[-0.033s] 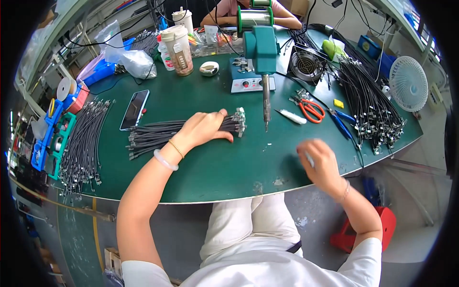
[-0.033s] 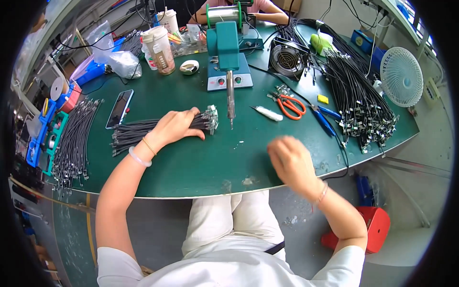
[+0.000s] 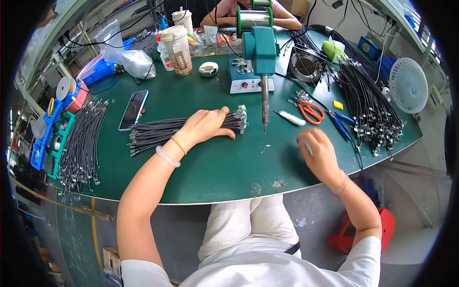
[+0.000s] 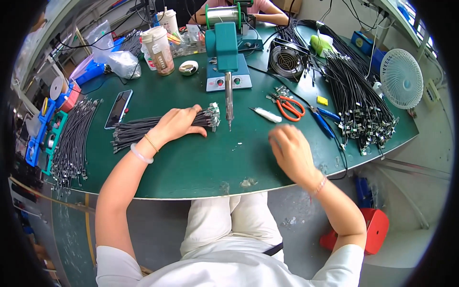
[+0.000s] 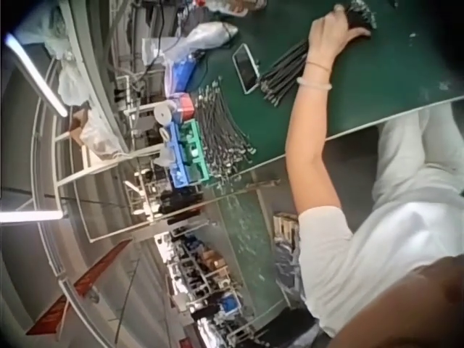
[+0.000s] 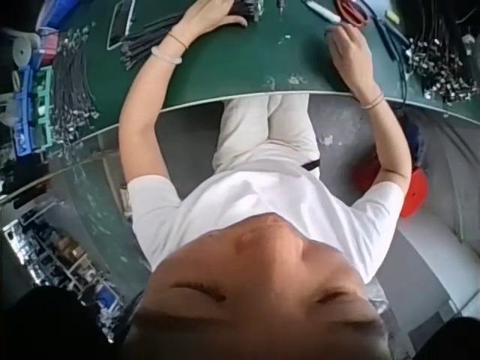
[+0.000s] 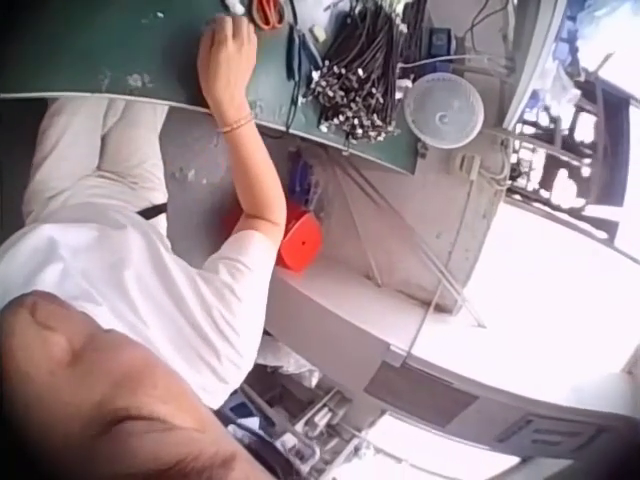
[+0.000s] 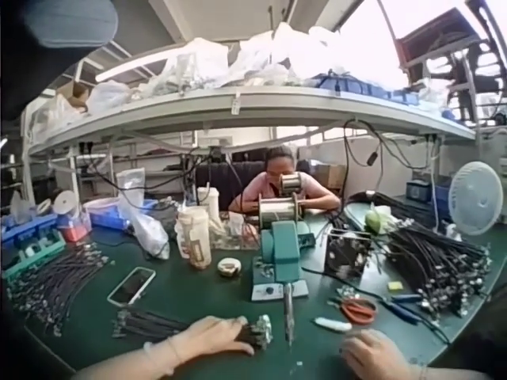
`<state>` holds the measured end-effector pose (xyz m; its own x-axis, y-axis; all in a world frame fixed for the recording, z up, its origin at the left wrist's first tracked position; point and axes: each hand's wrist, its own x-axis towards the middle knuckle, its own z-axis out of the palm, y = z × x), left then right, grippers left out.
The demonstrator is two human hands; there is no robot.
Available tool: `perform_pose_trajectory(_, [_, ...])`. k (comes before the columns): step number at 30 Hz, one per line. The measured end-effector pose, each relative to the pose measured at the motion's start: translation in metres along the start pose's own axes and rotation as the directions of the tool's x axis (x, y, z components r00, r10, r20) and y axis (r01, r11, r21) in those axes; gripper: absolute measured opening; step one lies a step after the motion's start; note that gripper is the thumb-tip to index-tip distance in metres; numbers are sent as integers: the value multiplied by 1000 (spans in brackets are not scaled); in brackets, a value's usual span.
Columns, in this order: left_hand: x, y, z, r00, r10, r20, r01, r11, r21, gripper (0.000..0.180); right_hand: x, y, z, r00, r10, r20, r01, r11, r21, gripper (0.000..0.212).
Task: Soldering wires to small green circuit boards using a stationary soldering iron and handheld solder.
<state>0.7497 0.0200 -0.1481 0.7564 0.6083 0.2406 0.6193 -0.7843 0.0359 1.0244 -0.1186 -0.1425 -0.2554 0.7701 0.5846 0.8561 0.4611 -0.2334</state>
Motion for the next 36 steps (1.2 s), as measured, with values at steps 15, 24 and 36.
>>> perform_pose_trajectory(15, [91,-121,60,970,-217,107,221,975,-25,73,133,209,129,942,274,195,-329,868,373,14])
perform_pose_trajectory(24, [149,-134,119,994,-111,-10,111,994,-16,68,149,228,175,861,434,267,-507,681,528,16])
perform_pose_trajectory(36, [114,-116,145,939,-46,-341,18,996,-86,31,143,209,190,992,-2,122,-37,949,313,35])
